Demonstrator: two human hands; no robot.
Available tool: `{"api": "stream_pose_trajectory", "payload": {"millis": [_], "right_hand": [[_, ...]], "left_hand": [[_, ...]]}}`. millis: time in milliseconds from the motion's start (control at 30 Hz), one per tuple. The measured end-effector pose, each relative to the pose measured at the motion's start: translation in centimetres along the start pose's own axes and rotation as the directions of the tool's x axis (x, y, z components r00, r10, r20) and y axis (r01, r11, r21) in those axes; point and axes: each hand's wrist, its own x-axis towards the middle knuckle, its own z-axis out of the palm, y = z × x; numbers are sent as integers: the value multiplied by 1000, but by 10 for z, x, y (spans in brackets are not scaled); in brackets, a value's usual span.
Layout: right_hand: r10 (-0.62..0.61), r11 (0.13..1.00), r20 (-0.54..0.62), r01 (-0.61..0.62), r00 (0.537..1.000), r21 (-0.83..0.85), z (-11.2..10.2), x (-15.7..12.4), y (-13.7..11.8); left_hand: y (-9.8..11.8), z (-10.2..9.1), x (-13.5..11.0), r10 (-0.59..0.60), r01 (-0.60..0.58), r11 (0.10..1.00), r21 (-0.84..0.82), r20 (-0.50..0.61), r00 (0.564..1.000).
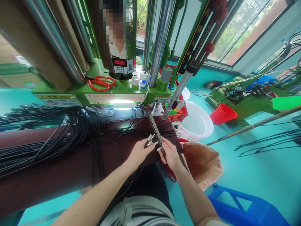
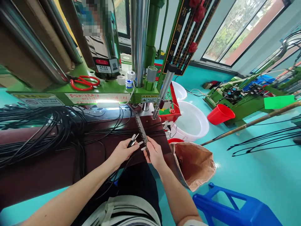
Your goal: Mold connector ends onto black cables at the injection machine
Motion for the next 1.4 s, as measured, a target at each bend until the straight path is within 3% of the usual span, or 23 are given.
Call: {"api": "stream_pose_trajectory", "payload": {"millis": [400, 667, 833, 900, 1133, 1400], "right_hand": [[-27, 999, 56, 29, 998, -39, -1, -1, 0], [-49, 976, 56, 60, 997, -210, 4, -3, -1], [-50, 991, 77, 59, 996, -121, 1, -3, 0], [-45, 994, 82, 53, 996, -93, 0, -3, 0], [-11, 998, 119, 17, 993, -55, 0, -3, -2], [-4, 998, 147, 13, 989, -57, -3, -2, -2]], "left_hand": [[-6, -1, 2, 36, -39, 989, 144, 24, 999], [-3, 1, -2, 197, -188, 943, 274, -6, 980], [6, -3, -2, -8, 8, 1000, 17, -21, 1000], [8, -7, -1, -40, 36, 996, -86, -43, 998], [2, -6, 6, -11, 12, 1000, 4, -54, 998], [5, -5, 6, -119, 117, 988, -102, -9, 993]]}}
